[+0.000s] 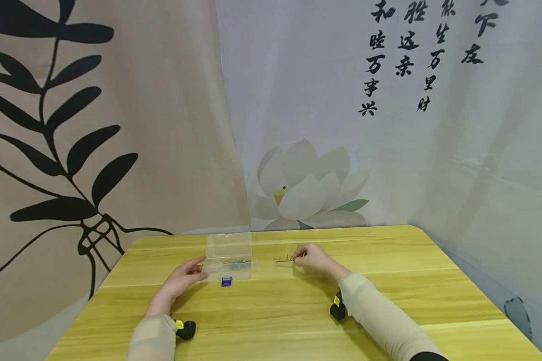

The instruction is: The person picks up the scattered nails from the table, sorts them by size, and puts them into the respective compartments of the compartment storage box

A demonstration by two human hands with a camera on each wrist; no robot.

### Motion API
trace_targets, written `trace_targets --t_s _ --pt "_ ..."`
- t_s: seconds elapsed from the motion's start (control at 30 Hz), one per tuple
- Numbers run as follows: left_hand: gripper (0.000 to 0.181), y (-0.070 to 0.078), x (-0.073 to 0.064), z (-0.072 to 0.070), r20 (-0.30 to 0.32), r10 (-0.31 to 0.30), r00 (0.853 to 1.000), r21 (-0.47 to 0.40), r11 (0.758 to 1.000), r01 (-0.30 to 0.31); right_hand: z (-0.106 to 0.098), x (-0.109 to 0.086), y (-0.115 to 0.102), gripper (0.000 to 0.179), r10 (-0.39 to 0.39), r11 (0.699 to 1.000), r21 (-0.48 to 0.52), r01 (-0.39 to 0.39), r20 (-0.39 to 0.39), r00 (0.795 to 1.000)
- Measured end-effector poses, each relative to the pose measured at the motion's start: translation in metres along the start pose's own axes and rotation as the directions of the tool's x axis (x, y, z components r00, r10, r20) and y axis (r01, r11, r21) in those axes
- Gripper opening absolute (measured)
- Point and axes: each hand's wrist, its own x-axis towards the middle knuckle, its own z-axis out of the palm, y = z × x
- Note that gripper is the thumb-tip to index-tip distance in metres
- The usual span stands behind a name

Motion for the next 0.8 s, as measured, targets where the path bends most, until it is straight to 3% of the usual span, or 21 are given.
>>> trace_targets --t_s 0.17,0.4,0.53,0.8 --pt "0.063 -0.001 0.001 0.0 0.005 0.004 1.0 0.002 1.0 -0.004 -0.009 0.003 -0.005 0.017 -0.009 0.997 0.082 0.011 -0.024 1.0" --pt "0.063 0.0 0.001 -0.002 0.008 0.005 1.0 -0.003 1.0 -0.005 -0.032 0.0 -0.039 0.019 -0.009 0.984 0.178 0.014 -0.025 1.0" --pt "0.063 0.001 0.001 -0.002 0.01 0.008 1.0 -0.009 1.0 -0.008 -0.04 0.005 -0.045 0.017 -0.032 0.977 0.208 0.041 -0.05 0.998" --pt "0.062 0.0 0.0 -0.003 0.012 0.013 1.0 -0.028 1.0 -0.013 -0.039 0.022 -0.03 0.016 0.015 0.981 0.191 0.002 -0.089 0.996"
